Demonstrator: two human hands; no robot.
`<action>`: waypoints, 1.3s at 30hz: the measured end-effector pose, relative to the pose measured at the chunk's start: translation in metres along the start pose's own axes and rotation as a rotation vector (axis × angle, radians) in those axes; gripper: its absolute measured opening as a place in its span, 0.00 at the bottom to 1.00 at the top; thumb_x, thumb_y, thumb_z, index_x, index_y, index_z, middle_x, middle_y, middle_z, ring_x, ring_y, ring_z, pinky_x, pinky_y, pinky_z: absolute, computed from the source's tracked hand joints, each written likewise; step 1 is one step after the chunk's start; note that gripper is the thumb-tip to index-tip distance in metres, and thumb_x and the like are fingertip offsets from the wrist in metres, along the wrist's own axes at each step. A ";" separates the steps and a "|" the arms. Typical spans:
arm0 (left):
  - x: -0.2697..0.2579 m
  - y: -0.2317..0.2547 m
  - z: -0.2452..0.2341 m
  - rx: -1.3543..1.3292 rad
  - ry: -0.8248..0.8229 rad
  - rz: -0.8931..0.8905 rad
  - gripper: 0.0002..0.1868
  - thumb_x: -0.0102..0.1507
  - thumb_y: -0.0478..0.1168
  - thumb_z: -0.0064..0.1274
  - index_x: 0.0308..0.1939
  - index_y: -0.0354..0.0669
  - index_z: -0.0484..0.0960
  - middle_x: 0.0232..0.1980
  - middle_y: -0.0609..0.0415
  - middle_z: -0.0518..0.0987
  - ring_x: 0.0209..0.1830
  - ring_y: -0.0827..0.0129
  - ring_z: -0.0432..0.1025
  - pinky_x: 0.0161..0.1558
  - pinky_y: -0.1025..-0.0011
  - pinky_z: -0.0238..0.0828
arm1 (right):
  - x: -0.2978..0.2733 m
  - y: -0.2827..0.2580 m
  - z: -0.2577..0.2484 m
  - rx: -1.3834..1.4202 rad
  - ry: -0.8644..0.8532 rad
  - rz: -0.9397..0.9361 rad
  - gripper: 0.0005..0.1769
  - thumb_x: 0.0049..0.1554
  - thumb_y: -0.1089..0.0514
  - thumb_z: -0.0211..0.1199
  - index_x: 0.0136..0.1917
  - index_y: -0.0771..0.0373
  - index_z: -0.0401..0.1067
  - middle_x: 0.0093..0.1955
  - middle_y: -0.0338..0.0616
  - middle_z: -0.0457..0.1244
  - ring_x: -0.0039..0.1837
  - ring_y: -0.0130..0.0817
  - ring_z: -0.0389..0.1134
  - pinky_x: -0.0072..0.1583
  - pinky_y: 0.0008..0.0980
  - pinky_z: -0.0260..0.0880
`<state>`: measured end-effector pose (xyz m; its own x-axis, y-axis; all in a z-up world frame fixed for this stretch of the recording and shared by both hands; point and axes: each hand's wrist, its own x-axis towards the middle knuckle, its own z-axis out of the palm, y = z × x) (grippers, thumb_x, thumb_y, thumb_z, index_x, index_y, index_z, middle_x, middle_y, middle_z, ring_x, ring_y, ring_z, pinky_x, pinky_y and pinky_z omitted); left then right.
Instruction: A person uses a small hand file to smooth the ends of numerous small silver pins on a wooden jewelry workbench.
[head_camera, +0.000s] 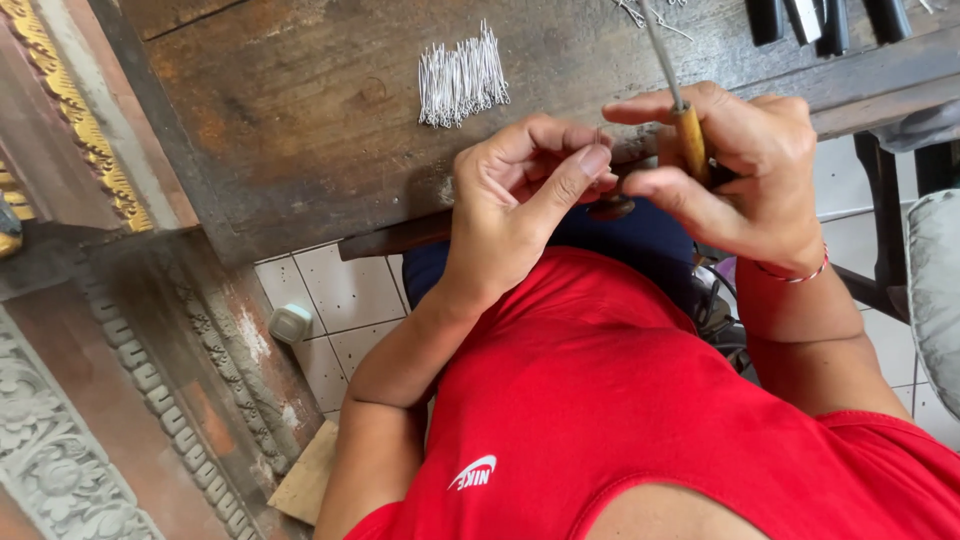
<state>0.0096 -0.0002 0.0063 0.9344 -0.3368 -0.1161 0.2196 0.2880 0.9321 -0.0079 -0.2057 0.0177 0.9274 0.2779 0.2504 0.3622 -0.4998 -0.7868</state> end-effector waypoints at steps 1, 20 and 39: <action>0.001 0.003 0.000 0.003 -0.001 0.001 0.06 0.69 0.38 0.57 0.46 0.41 0.82 0.41 0.56 0.83 0.40 0.73 0.81 0.48 0.76 0.86 | 0.001 0.001 0.000 0.001 0.003 -0.001 0.26 0.63 0.49 0.66 0.64 0.74 0.77 0.40 0.41 0.65 0.37 0.27 0.62 0.45 0.27 0.59; -0.022 0.001 -0.008 0.211 -0.003 0.047 0.03 0.68 0.33 0.57 0.43 0.35 0.81 0.41 0.52 0.80 0.40 0.70 0.80 0.47 0.79 0.82 | -0.005 -0.006 0.028 0.112 -0.016 0.085 0.14 0.67 0.65 0.64 0.43 0.65 0.61 0.37 0.39 0.64 0.32 0.26 0.55 0.37 0.26 0.53; -0.070 -0.048 -0.052 0.071 0.539 0.059 0.11 0.67 0.43 0.58 0.43 0.37 0.84 0.35 0.49 0.85 0.32 0.69 0.82 0.36 0.77 0.83 | -0.044 0.007 0.075 -0.148 -0.252 -0.108 0.20 0.73 0.60 0.57 0.74 0.72 0.62 0.55 0.49 0.70 0.37 0.34 0.65 0.42 0.33 0.63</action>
<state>-0.0519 0.0561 -0.0477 0.9600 0.1904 -0.2052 0.1607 0.2252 0.9610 -0.0530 -0.1593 -0.0413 0.8374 0.5209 0.1657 0.4839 -0.5655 -0.6678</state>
